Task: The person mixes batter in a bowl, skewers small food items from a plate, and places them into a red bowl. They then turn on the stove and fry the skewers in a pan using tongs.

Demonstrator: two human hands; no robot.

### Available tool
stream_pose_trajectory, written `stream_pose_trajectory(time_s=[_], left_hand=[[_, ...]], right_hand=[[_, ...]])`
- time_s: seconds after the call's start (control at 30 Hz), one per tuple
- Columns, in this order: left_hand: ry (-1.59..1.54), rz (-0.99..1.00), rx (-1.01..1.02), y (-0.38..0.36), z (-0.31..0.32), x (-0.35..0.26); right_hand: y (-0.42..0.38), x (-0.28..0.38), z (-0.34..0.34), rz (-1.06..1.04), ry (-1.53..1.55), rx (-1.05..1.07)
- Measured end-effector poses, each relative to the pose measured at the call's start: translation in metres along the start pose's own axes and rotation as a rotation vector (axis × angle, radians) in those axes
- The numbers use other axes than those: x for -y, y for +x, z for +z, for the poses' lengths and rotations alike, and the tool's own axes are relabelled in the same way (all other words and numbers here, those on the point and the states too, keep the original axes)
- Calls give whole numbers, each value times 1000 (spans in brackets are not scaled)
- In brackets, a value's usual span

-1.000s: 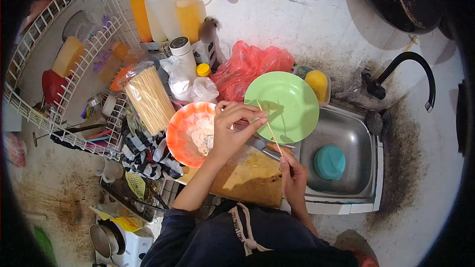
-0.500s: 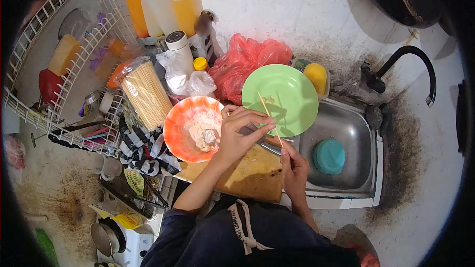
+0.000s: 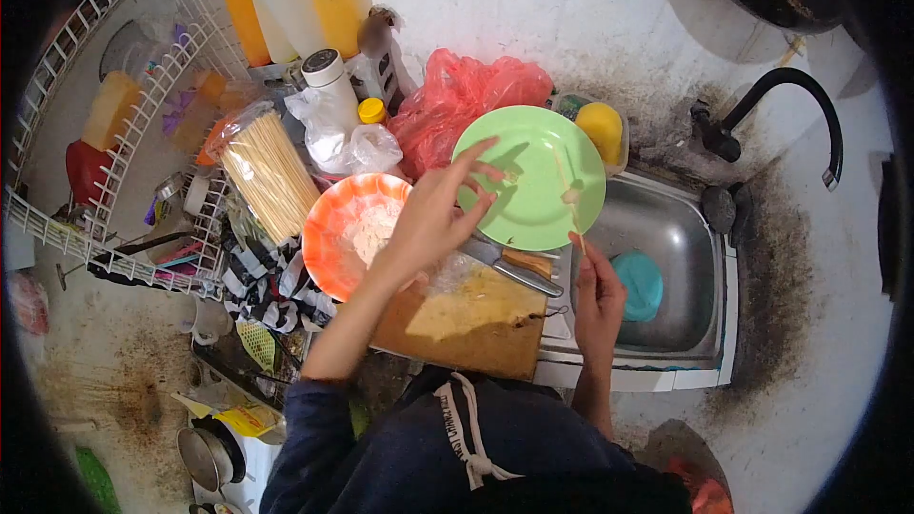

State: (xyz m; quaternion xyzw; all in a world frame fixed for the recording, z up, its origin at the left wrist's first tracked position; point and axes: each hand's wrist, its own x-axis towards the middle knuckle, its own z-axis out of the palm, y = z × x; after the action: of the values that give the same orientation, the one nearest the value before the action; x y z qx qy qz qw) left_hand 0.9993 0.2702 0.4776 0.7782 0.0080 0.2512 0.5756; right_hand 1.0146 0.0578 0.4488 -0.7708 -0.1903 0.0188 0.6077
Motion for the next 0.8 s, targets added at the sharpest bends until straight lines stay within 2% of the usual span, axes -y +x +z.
stream_pose_trajectory(time_s=[0.07,0.13,0.2,0.33,0.43,0.5,0.63,0.7,0.73,0.8], left_hand=[[557,293,256,19,-7,15],[668,321,228,27,-3,30],[1002,414,212,36,1,39],[1122,343,281,46,5,41],[1105,344,264,47,3,40],[1025,256,231,48,-1,39],[927,292,196,48,-10,31],[493,63,177,50,-14,24],[493,63,175,48,-16,21],[-57,-103,108,42,-18,17]], right_hand=[[3,1,-3,-66,8,-65],[3,1,-2,-83,-9,-69],[3,-1,-1,-105,-27,-84],[0,0,-4,-59,-89,-30],[-2,-6,-4,-38,-96,2],[-2,-13,0,-85,-37,-13],[-3,-4,3,-41,-21,22],[-4,-4,3,-11,-84,58],[-3,-3,4,-12,-84,59],[-4,1,6,-65,-109,66]])
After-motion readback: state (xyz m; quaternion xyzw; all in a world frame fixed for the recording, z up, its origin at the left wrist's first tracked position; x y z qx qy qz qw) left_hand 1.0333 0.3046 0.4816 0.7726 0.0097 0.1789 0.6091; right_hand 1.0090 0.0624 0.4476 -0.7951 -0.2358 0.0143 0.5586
